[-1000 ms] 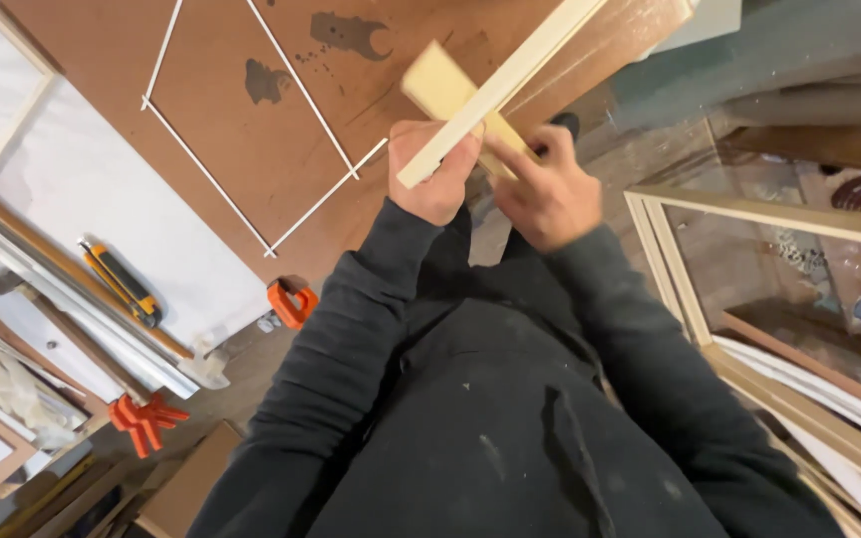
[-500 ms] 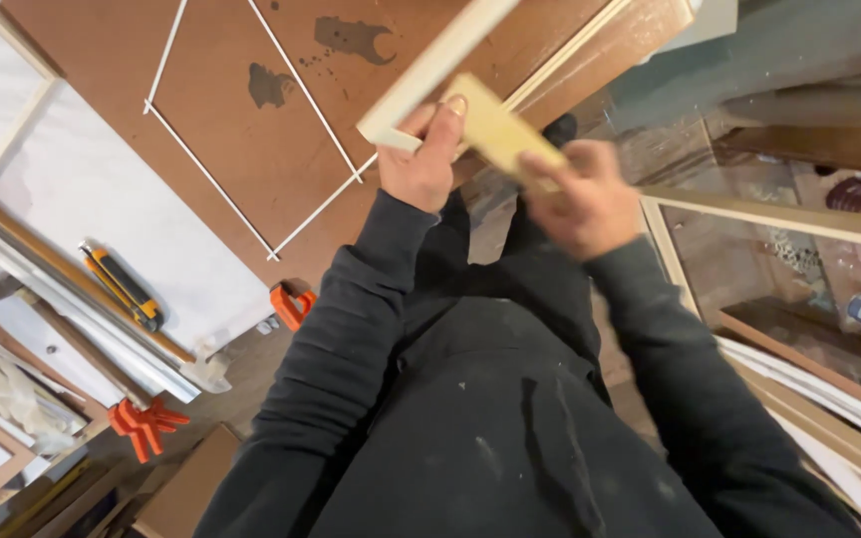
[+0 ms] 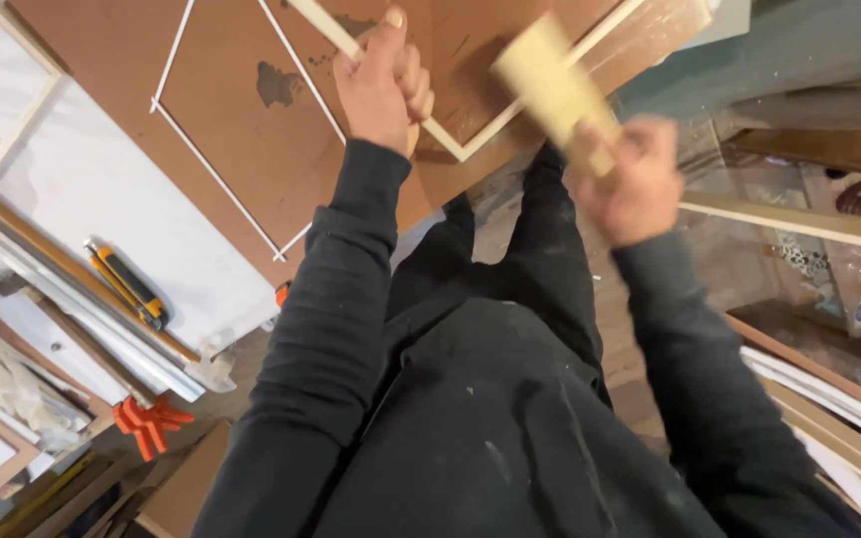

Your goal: The recorder is sanding the edges of a wooden frame using a sanding block.

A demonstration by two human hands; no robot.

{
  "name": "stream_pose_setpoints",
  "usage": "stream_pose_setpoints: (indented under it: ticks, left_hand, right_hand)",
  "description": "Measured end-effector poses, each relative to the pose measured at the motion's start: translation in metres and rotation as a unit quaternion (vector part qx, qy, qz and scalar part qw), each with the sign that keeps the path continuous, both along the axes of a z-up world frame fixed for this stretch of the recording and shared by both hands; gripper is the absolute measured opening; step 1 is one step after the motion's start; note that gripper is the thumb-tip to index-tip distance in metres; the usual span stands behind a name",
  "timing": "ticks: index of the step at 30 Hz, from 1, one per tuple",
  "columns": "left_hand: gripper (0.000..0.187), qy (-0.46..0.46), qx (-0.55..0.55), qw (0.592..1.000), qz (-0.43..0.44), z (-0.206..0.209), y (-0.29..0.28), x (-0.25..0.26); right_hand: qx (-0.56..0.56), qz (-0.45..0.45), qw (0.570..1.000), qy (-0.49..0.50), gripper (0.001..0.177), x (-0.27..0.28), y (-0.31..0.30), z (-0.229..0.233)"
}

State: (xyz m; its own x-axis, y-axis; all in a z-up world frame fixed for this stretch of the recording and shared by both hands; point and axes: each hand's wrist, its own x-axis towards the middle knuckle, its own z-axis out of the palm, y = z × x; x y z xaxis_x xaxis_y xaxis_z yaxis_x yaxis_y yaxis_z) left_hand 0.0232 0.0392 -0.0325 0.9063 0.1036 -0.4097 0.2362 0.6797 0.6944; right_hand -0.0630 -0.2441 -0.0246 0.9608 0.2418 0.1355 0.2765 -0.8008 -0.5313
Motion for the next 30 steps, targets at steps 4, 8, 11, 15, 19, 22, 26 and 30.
stream_pose_setpoints:
  ticks: [4, 8, 11, 15, 19, 22, 26, 30]
  left_hand:
    - [0.047, 0.011, -0.016, 1.0, 0.001, -0.008, 0.004, 0.001]
    - [0.052, 0.018, -0.027, 0.999, -0.004, -0.019, 0.011, 0.006]
    - [0.051, 0.044, -0.027, 0.999, -0.014, -0.02, 0.015, 0.011]
    - [0.045, 0.035, -0.035, 0.999, -0.008, -0.031, 0.016, 0.007]
    - [0.047, 0.036, -0.039, 0.999, -0.007, -0.027, 0.022, 0.01]
    - [0.046, 0.025, -0.047, 0.999, -0.004, -0.041, 0.024, 0.011]
    - [0.046, 0.014, -0.058, 0.998, 0.0, -0.039, 0.025, 0.012]
    - [0.043, 0.058, -0.057, 0.997, 0.004, -0.034, 0.024, 0.011]
  right_hand:
    - [-0.007, -0.074, 0.996, -0.039, 0.049, 0.013, 0.015, -0.008]
    - [0.024, -0.054, 0.998, 0.01, 0.05, -0.027, 0.05, -0.004]
    - [-0.001, -0.035, 0.998, 0.061, 0.046, -0.038, 0.012, 0.0]
    - [-0.01, -0.05, 0.999, -0.014, 0.044, -0.001, -0.011, -0.015]
    - [0.047, -0.087, 0.995, -0.013, 0.046, 0.011, 0.04, -0.009]
    - [0.073, -0.084, 0.994, 0.007, 0.05, -0.026, 0.068, -0.011]
    - [0.099, -0.072, 0.991, 0.061, 0.057, -0.093, 0.073, -0.009]
    - [0.101, -0.078, 0.989, 0.074, 0.059, -0.101, 0.069, -0.012]
